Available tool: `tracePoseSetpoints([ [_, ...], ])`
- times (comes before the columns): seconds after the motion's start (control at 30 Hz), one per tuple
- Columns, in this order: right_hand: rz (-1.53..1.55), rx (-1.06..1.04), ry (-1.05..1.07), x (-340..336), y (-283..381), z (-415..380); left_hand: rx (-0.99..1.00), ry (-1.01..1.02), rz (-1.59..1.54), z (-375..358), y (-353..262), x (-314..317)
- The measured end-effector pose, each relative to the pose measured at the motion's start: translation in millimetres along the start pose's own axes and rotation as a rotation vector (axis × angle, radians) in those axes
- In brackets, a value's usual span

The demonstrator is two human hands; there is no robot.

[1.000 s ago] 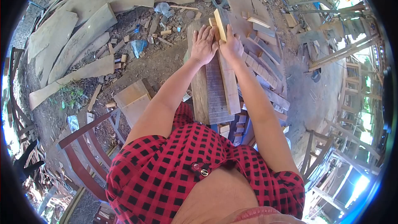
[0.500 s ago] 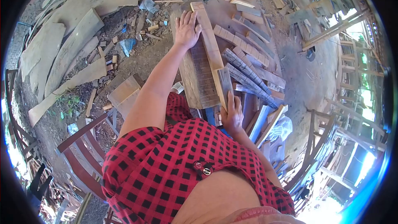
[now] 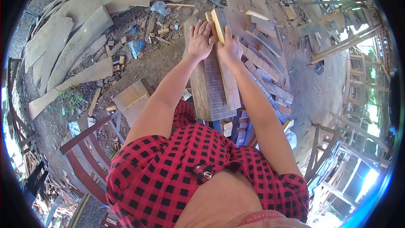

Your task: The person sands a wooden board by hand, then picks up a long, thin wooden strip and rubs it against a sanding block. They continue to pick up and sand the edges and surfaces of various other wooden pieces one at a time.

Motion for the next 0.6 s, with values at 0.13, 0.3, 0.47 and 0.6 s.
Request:
tracePoseSetpoints([
  [0.13,-0.008,0.079,0.080,-4.2,8.0,14.6,-0.004,0.007,-0.002,0.1,-4.3,-1.6],
  [0.3,0.011,-0.106,-0.084,-3.9,-18.1,-71.2,-0.016,0.007,0.027,-0.3,-4.2,-2.2],
  [0.47,0.049,-0.097,-0.015,-35.1,-47.0,-219.6,-0.006,0.006,0.033,0.3,-1.5,3.3],
  [0.6,0.091,-0.077,-0.055,-42.9,-53.7,-281.6,0.025,-0.018,0.056,0.1,0.0,4.8],
])
Point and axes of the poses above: each hand's wrist, its own z-axis towards the middle knuckle, its own x-axis out of the palm, y = z × x, the point moved 2 cm from there along z, towards the middle knuckle, and after that the axes turned 1 degree about -x, right-handed, at the moved point
